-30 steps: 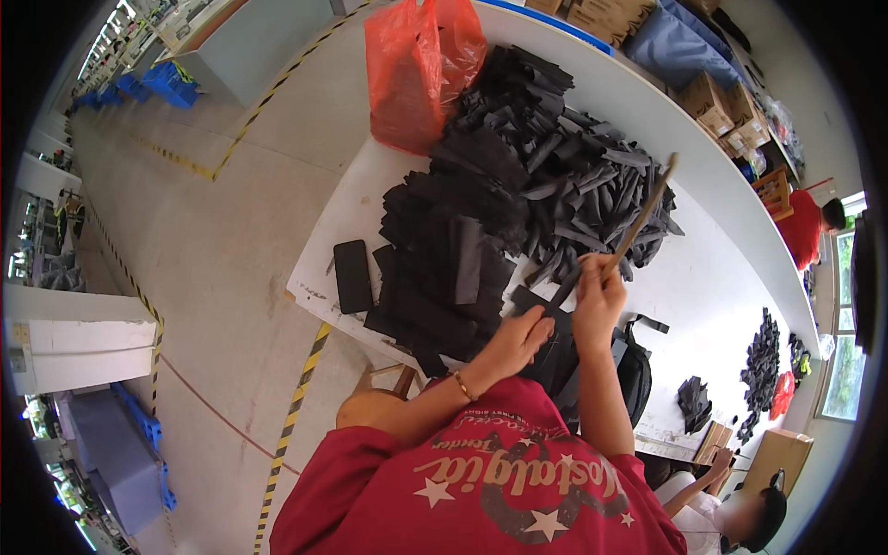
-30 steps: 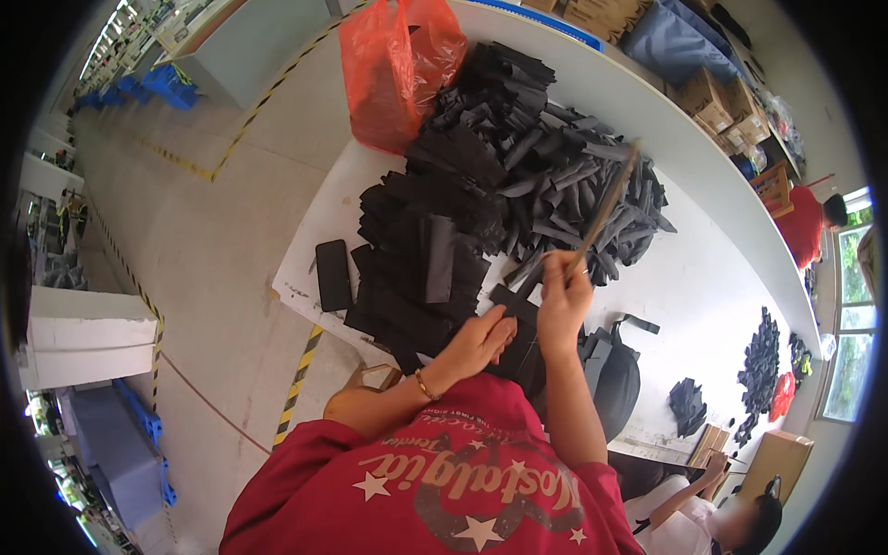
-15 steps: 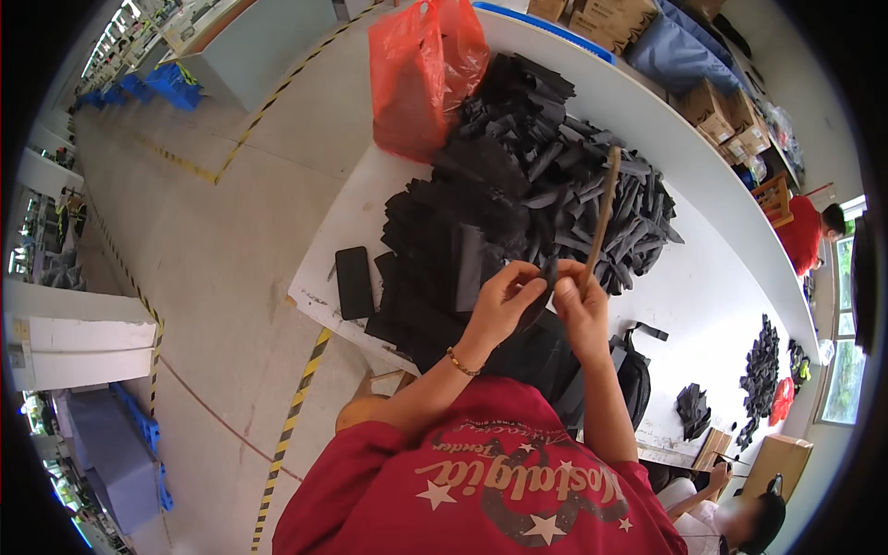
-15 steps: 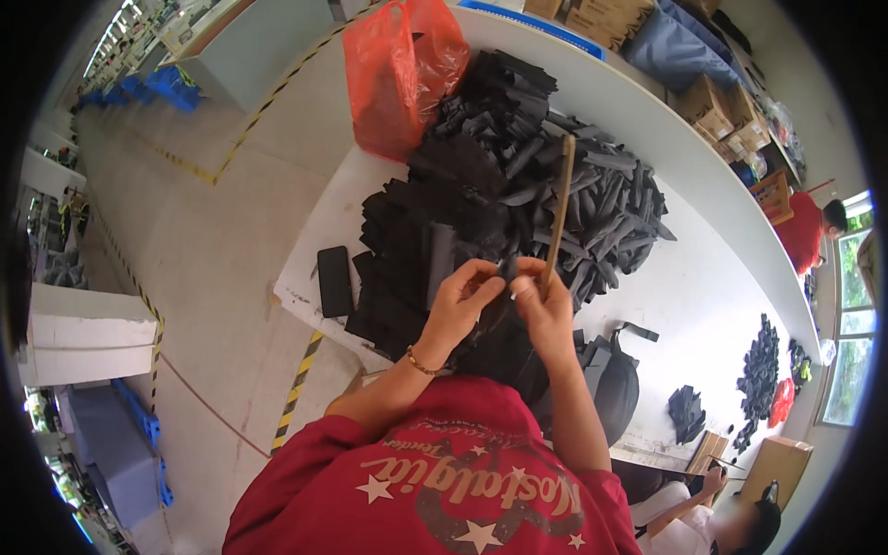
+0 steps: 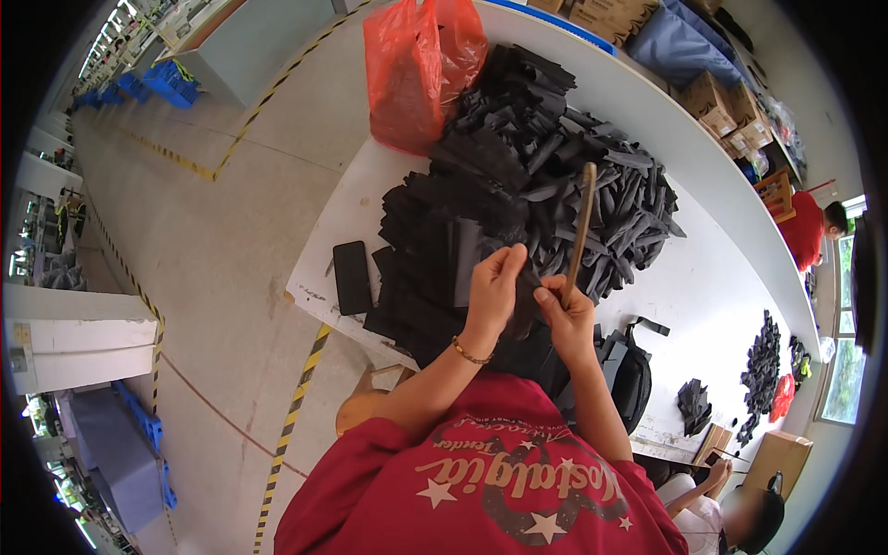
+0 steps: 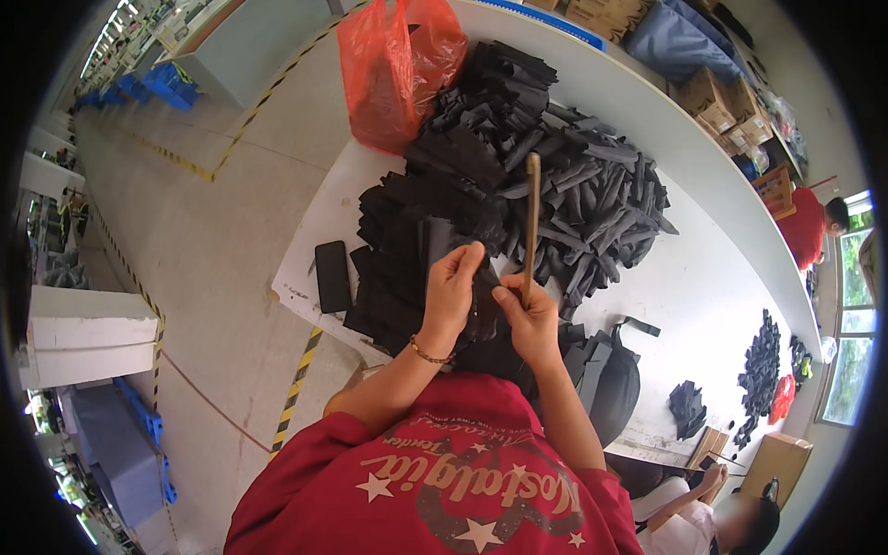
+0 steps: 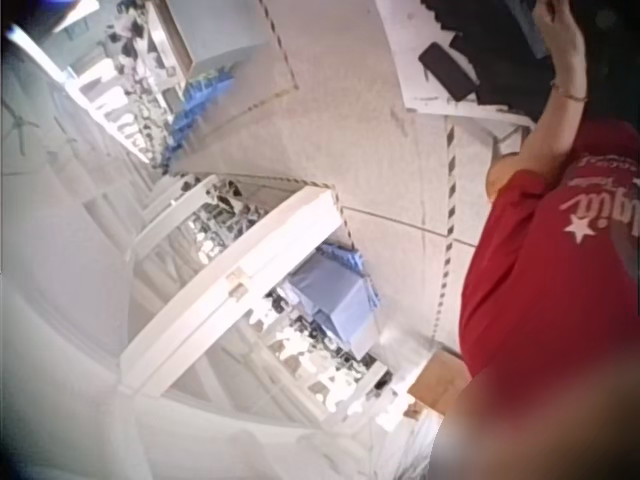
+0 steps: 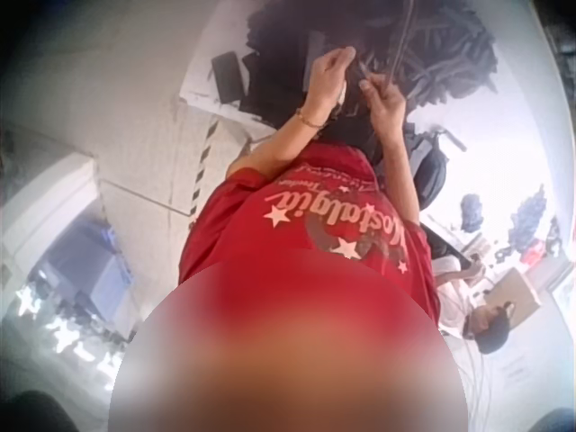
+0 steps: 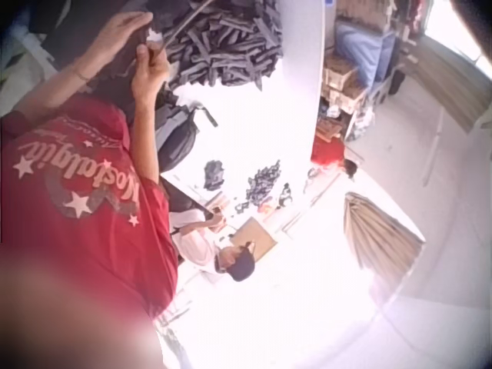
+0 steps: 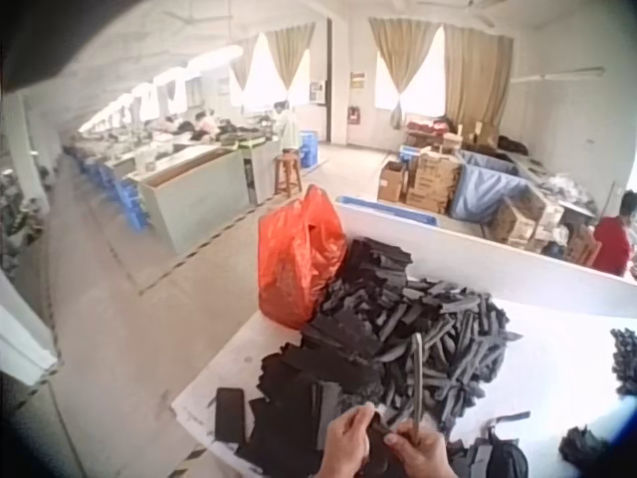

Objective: Using a wooden stick to scrape and clean black fabric components on a factory workbench.

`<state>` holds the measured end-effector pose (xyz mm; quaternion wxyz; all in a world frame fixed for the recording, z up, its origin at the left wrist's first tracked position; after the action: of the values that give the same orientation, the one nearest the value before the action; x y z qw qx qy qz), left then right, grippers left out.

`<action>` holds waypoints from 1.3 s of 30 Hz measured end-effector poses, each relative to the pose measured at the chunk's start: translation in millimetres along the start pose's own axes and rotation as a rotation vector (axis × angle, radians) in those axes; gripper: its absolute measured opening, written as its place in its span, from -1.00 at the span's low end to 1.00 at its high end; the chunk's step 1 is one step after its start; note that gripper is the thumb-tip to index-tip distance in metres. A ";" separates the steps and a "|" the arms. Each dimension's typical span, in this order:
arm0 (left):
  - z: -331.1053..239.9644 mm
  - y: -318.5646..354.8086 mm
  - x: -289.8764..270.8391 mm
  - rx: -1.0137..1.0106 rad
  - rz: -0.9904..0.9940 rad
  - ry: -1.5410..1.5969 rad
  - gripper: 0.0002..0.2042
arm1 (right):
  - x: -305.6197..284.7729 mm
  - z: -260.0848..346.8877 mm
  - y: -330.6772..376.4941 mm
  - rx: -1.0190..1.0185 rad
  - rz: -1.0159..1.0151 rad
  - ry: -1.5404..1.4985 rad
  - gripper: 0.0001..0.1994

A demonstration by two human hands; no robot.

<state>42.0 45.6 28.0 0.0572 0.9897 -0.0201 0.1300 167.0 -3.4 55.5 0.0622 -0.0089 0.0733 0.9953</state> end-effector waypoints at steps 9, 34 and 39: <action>12.2 3.8 -0.6 -0.098 0.147 0.242 -0.71 | -2.8 -5.5 -7.1 0.063 -0.059 -0.045 -0.92; 6.1 -35.5 -84.4 0.312 -0.363 -0.798 -0.92 | -71.8 25.6 -23.3 -0.430 0.092 1.002 -0.80; -28.8 -27.7 -75.8 0.521 -0.133 -0.797 -0.94 | -75.2 57.6 -28.4 -0.463 0.145 1.115 -0.82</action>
<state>-37.0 78.3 32.9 -0.1966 0.9430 0.0559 -0.2627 244.6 23.7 110.3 -0.0572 -0.5372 -0.1233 0.8325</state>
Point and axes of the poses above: each hand's wrist, its own y-axis away from the middle knuckle, its own x-axis out of the palm, z = x × y, the point moved 4 cm from there along -y, towards the middle knuckle
